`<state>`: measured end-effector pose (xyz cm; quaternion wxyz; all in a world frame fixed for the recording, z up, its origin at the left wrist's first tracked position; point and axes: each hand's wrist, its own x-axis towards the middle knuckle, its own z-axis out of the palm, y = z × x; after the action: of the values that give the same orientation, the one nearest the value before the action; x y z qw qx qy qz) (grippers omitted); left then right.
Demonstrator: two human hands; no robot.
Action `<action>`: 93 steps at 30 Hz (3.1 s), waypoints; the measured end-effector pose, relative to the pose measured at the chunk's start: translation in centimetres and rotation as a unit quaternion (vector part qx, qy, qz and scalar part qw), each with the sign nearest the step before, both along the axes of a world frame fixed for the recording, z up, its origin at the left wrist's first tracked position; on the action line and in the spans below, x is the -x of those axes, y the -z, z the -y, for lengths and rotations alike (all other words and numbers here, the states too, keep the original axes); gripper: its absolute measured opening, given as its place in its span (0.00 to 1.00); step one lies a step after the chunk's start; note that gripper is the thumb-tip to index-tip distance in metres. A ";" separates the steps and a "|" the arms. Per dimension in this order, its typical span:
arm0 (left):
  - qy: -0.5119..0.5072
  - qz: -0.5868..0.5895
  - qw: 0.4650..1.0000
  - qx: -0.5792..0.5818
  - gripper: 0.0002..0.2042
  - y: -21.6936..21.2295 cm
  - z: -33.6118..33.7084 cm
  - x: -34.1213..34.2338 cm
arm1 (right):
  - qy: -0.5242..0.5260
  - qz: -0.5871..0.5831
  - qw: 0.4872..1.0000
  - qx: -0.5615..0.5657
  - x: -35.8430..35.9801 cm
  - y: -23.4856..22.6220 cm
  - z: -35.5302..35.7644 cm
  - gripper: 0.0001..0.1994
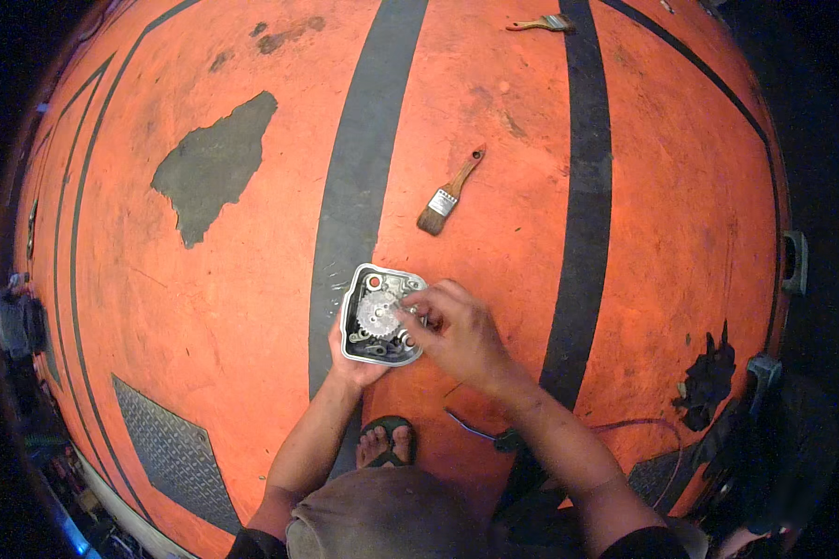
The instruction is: The person uses an air nozzle to blow dust off paintbrushes and motorcycle engine components, then wipes small metal parts with a cloth before picking them up individually using pliers.
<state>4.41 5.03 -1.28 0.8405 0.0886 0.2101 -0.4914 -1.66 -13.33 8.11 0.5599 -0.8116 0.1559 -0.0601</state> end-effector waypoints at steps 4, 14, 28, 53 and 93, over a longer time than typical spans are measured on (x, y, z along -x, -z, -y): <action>-0.028 -0.006 0.999 -0.017 0.32 0.7 0.4 -0.5 | 0.053 0.011 0.997 0.051 -0.8 2.2 0.8 0.13; -0.104 0.149 0.970 -0.162 0.24 0.7 -2.6 -6.6 | 0.133 -0.013 0.951 0.279 -1.1 9.5 15.3 0.17; -0.157 0.228 0.839 -0.468 0.22 0.4 -4.9 -11.3 | 0.098 -0.011 0.891 0.444 1.4 9.8 21.8 0.14; 0.156 0.923 -0.340 -0.087 0.19 -5.7 19.8 -17.1 | -0.237 -0.261 0.804 0.480 34.3 6.3 5.5 0.41; 0.246 0.879 0.264 -0.312 0.31 0.2 18.7 7.5 | 0.288 -0.430 0.848 0.118 14.4 -8.2 2.9 0.28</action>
<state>-3.08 -13.64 -1.49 0.2578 0.7692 -0.5520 -0.1927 -16.07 -16.18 16.33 0.2946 -0.7346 0.5997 0.1181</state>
